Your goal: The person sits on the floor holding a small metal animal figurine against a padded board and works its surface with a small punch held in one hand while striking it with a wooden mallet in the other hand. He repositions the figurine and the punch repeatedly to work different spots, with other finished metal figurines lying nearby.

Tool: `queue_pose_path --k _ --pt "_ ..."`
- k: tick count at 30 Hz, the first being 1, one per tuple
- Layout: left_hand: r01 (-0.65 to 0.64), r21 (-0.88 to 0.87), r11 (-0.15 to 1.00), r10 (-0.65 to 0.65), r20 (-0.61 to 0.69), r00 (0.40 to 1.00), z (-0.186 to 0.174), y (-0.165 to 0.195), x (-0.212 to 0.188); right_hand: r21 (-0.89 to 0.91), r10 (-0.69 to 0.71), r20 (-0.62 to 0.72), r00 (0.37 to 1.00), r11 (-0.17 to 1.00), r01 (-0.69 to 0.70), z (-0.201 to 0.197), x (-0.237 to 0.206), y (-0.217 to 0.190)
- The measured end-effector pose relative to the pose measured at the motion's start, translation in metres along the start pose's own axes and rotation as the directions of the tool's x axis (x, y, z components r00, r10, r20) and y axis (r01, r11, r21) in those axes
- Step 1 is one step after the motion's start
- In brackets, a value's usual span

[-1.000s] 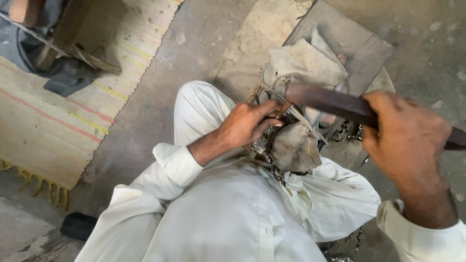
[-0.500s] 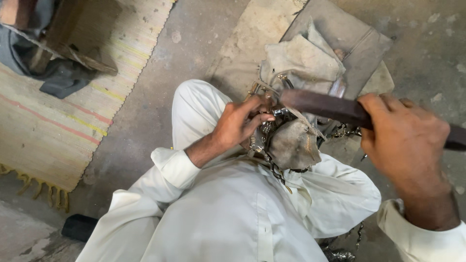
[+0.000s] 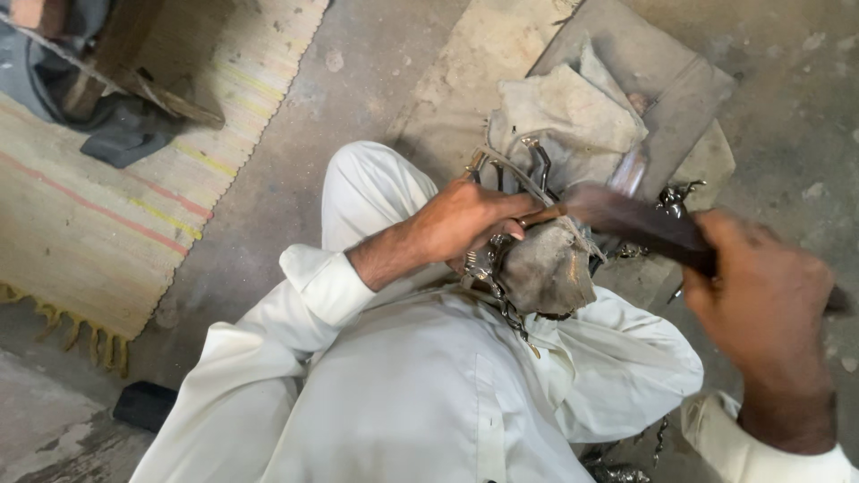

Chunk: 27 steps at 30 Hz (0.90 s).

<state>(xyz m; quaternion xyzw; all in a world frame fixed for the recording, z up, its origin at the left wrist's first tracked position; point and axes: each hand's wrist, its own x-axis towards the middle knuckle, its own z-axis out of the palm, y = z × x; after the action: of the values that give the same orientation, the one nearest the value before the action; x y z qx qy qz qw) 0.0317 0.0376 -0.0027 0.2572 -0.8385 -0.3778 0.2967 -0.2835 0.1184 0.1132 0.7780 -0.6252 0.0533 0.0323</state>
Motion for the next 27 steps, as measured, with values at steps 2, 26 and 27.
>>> queue_pose_path --k 2,26,27 --pt "-0.042 0.107 0.993 0.04 0.023 0.999 0.0 -0.002 0.007 -0.135 -0.011 0.012 1.0 0.991 0.012 0.006 -0.005 -0.001" --pt "-0.046 0.058 0.997 0.051 -0.073 0.996 -0.001 -0.005 -0.001 -0.118 -0.137 -0.148 0.979 0.986 0.12 0.006 -0.001 -0.014" --pt "-0.056 0.043 0.998 0.059 -0.091 0.994 0.0 -0.004 -0.004 -0.07 -0.103 -0.136 0.985 0.993 0.094 0.001 0.006 -0.015"
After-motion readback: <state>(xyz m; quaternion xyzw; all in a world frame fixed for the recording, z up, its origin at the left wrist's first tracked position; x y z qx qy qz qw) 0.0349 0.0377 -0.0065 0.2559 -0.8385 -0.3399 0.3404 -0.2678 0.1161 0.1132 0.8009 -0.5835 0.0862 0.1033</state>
